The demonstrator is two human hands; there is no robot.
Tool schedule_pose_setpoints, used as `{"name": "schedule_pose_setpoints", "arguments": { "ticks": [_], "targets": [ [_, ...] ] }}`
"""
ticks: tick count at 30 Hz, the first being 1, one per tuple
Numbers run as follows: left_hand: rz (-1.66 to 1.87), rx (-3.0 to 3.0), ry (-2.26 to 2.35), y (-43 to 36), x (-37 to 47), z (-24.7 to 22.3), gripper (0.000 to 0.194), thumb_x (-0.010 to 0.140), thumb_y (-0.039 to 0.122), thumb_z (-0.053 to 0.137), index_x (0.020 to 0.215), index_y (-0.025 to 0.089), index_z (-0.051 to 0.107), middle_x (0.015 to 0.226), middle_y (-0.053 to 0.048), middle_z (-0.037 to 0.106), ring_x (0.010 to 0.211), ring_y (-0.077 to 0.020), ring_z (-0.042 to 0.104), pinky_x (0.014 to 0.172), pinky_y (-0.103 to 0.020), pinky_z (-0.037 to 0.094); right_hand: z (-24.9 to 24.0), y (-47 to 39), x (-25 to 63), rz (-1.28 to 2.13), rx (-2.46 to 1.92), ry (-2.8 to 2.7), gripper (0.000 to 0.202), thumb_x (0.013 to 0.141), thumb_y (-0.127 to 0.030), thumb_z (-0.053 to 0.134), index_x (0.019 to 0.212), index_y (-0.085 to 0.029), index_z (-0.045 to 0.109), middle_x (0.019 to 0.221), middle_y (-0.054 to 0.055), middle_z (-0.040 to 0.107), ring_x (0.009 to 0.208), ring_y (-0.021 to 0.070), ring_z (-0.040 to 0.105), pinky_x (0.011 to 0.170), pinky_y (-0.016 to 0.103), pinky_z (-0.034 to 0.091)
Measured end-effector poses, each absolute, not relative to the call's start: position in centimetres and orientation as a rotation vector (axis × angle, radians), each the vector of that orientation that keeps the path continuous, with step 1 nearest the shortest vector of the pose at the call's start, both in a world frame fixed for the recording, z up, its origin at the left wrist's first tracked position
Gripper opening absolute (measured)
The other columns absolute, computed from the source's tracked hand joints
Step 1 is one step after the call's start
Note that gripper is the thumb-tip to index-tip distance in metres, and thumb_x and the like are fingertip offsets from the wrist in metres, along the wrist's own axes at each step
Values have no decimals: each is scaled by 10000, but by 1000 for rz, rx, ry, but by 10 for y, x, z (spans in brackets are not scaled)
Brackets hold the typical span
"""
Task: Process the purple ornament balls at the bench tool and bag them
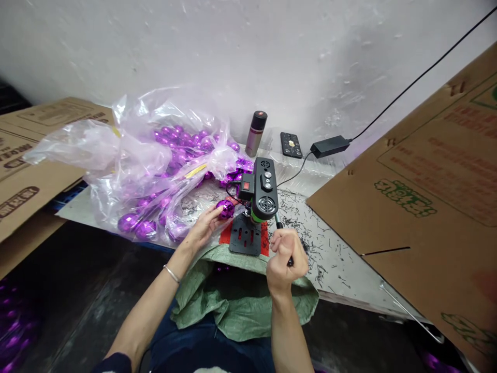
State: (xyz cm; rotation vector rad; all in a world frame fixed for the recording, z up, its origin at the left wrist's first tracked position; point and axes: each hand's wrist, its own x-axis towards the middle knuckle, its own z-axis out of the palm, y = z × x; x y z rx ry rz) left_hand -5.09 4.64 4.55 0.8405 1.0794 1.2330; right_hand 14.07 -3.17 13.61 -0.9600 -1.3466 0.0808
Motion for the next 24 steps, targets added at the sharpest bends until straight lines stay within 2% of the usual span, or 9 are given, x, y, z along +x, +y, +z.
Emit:
{"name": "schedule_pose_setpoints", "arguments": {
  "ticks": [6, 9, 13, 16, 19, 24],
  "targets": [
    [1280, 1016, 1177, 25, -17, 26, 585, 797, 468, 830, 1280, 198, 638, 1240, -119, 776, 1147, -276, 751, 1045, -446, 595, 158, -31, 138, 158, -1065, -1319, 395, 1062, -218, 457, 666, -229, 449, 628, -37, 475, 593, 106, 501, 579, 286, 388],
    [1221, 1341, 1255, 21, -8, 21, 580, 795, 458, 836, 1287, 215, 650, 1271, -116, 758, 1188, -289, 724, 1069, -464, 558, 157, -32, 139, 162, -1054, -1332, 387, 1061, -211, 454, 675, -229, 451, 631, -36, 475, 603, 108, 505, 585, 286, 394],
    [1098, 1710, 1430, 17, -6, 21, 564, 780, 444, 870, 1277, 248, 688, 1296, -104, 756, 1289, -335, 657, 1207, -582, 394, 153, -33, 140, 160, -1012, -1337, 374, 1053, -175, 457, 682, -222, 469, 639, -32, 494, 607, 104, 506, 586, 281, 398],
    [1042, 1820, 1484, 15, -3, 19, 552, 835, 443, 836, 1322, 254, 660, 1304, -87, 757, 1272, -318, 664, 1261, -626, 281, 152, -33, 140, 135, -990, -1345, 359, 1048, -172, 460, 693, -220, 489, 644, -24, 509, 607, 112, 514, 579, 286, 400],
    [1063, 1890, 1493, 15, 2, 13, 544, 873, 430, 807, 1353, 237, 640, 1310, -97, 749, 1249, -311, 675, 1256, -605, 305, 150, -33, 140, 123, -963, -1355, 341, 1042, -155, 463, 708, -219, 497, 654, -21, 519, 613, 112, 517, 581, 283, 403],
    [1204, 2009, 1449, 15, 12, -1, 555, 875, 414, 811, 1366, 230, 629, 1311, -112, 728, 1271, -310, 659, 1187, -524, 444, 146, -34, 143, 108, -981, -1387, 310, 1033, -128, 464, 739, -217, 503, 684, -18, 536, 635, 111, 535, 593, 276, 408]
  ]
}}
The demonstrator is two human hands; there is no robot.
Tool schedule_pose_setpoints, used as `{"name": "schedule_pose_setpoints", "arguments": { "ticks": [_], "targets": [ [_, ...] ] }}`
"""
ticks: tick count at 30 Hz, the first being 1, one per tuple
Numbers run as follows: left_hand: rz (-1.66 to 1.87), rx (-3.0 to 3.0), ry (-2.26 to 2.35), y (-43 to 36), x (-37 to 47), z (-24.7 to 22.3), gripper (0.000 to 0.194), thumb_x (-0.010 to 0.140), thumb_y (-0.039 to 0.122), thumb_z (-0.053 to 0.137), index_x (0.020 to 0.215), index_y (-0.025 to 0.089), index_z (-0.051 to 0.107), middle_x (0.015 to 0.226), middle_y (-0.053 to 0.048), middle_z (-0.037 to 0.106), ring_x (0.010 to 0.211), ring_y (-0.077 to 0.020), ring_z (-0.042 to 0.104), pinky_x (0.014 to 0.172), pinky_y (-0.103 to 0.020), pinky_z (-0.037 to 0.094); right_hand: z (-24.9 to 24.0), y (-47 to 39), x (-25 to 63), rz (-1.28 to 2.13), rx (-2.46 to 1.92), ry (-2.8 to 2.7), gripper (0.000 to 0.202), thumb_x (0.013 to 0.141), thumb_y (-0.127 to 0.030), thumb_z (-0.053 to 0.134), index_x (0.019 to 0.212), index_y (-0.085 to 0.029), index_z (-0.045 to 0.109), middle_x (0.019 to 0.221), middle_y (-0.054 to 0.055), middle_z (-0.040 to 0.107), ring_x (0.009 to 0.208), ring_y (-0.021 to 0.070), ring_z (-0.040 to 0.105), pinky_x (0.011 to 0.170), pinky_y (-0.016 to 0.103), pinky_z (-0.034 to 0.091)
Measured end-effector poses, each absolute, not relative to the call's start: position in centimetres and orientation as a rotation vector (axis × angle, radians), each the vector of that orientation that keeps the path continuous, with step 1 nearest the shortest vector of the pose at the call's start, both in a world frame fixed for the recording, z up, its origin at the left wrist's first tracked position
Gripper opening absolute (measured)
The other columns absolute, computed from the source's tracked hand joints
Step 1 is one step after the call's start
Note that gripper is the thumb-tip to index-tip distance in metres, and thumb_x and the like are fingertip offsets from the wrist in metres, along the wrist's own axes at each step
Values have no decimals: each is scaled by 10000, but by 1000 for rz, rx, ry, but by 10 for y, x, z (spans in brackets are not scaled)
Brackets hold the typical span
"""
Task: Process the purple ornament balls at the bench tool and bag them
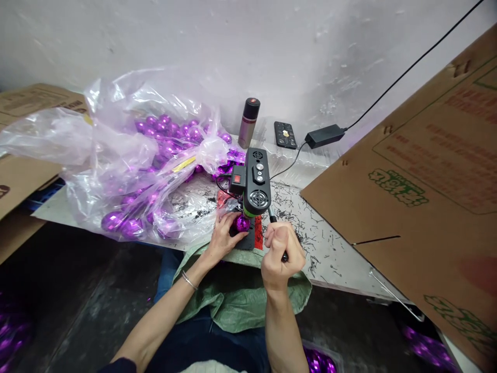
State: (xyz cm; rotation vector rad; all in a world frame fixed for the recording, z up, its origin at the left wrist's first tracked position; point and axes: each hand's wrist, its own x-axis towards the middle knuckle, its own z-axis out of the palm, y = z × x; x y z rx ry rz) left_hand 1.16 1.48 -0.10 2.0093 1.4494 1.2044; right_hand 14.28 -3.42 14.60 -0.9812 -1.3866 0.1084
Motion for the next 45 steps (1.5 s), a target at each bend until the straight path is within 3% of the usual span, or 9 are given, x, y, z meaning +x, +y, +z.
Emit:
{"name": "schedule_pose_setpoints", "arguments": {
  "ticks": [10, 18, 40, 45],
  "targets": [
    [1231, 1933, 1405, 14, 12, -13, 631, 850, 453, 837, 1393, 222, 617, 1352, -132, 704, 1300, -324, 643, 1126, -507, 509, 112, -38, 146, 17, -931, -1452, 307, 1026, -128, 441, 737, -219, 490, 687, -17, 552, 633, 115, 542, 578, 266, 409],
    [1268, 1942, 1355, 13, 12, -14, 623, 860, 463, 825, 1394, 221, 614, 1333, -133, 708, 1285, -321, 647, 1146, -526, 487, 74, -33, 146, -112, -896, -1454, 339, 1056, -209, 388, 732, -231, 486, 687, -24, 549, 618, 127, 557, 698, 335, 524],
    [1238, 1942, 1359, 15, 13, -15, 626, 856, 427, 829, 1402, 231, 594, 1344, -132, 704, 1296, -322, 652, 1152, -533, 488, 44, -24, 149, -138, -819, -1470, 364, 1080, -249, 340, 741, -230, 471, 714, -24, 542, 622, 118, 574, 630, 308, 532],
    [1241, 1910, 1342, 19, 14, -11, 610, 847, 408, 841, 1371, 212, 597, 1332, -144, 709, 1286, -326, 664, 1136, -536, 505, 65, -27, 145, -96, -826, -1437, 382, 1072, -223, 351, 702, -230, 446, 674, -32, 512, 603, 117, 556, 604, 285, 495]
  ]
}}
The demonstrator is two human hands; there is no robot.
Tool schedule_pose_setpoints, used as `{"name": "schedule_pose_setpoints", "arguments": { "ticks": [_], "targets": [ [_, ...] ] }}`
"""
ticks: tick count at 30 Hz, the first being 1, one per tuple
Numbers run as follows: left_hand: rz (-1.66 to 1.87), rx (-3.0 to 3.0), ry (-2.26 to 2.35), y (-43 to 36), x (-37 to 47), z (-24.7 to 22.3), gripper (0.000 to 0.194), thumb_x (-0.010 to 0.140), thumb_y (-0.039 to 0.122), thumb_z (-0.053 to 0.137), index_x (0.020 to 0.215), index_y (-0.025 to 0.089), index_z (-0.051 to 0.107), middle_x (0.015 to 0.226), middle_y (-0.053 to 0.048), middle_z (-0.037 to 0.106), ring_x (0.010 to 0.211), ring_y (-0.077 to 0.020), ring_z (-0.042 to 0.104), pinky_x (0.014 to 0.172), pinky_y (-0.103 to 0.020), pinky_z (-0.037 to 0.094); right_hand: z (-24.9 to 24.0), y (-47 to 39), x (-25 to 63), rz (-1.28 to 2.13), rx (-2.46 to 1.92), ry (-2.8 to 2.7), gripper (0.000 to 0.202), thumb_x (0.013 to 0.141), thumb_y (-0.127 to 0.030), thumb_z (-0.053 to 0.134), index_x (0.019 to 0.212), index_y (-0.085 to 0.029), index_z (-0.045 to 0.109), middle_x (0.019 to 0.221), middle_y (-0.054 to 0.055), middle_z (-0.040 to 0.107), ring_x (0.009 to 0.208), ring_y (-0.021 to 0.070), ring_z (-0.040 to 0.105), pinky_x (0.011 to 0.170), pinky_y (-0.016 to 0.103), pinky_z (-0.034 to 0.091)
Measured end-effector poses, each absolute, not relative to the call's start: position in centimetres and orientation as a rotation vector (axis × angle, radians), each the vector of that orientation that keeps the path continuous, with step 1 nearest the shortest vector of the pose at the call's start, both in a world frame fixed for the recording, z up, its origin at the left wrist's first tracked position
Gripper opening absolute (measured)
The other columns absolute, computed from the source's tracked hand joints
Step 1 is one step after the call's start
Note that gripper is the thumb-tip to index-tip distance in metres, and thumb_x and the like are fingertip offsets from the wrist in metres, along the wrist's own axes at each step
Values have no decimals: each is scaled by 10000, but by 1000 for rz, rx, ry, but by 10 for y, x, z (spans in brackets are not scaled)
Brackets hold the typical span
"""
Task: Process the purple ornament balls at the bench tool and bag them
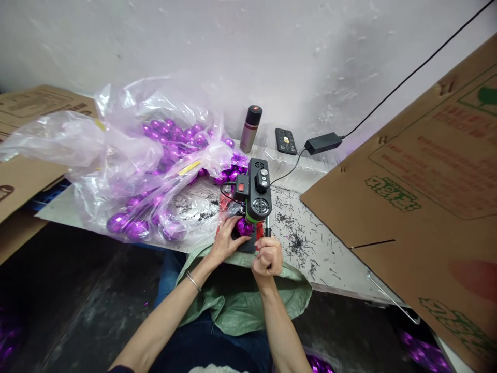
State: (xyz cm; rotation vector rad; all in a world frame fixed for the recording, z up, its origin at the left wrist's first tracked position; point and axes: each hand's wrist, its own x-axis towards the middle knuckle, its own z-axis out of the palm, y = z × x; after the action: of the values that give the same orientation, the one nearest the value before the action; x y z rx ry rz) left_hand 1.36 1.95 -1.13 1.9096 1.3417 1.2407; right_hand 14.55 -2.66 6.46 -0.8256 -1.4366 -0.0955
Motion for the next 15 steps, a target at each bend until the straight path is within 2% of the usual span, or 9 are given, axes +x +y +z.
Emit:
{"name": "schedule_pose_setpoints", "arguments": {
  "ticks": [6, 10, 14, 15],
  "targets": [
    [1236, 1956, 1340, -1, 6, -10, 595, 895, 354, 780, 1412, 199, 530, 1359, -161, 685, 1297, -319, 665, 1092, -507, 553, 129, -33, 144, 114, -964, -1350, 342, 1024, -123, 450, 697, -218, 482, 675, -26, 537, 631, 114, 547, 597, 273, 420],
    [1210, 2260, 1217, -51, -8, -13, 597, 974, 280, 650, 1527, 219, 431, 1441, -178, 641, 1397, -321, 601, 1198, -583, 458, 132, -35, 147, 83, -939, -1409, 339, 1018, -117, 455, 697, -219, 495, 684, -17, 553, 637, 120, 541, 597, 282, 415],
    [1151, 2371, 1232, -70, -29, -4, 875, 938, 476, 709, 1643, 180, 283, 1558, -234, 538, 1474, -367, 520, 1228, -609, 416, 113, -38, 149, 54, -928, -1449, 345, 1011, -104, 442, 690, -219, 493, 681, -17, 548, 647, 125, 556, 593, 281, 411],
    [1159, 2356, 1263, -63, -36, 1, 871, 944, 497, 692, 1647, 178, 287, 1570, -229, 531, 1482, -366, 510, 1234, -601, 413, 110, -38, 148, 50, -928, -1445, 346, 1010, -103, 445, 687, -219, 492, 677, -17, 544, 650, 128, 562, 590, 281, 410]
  ]
}}
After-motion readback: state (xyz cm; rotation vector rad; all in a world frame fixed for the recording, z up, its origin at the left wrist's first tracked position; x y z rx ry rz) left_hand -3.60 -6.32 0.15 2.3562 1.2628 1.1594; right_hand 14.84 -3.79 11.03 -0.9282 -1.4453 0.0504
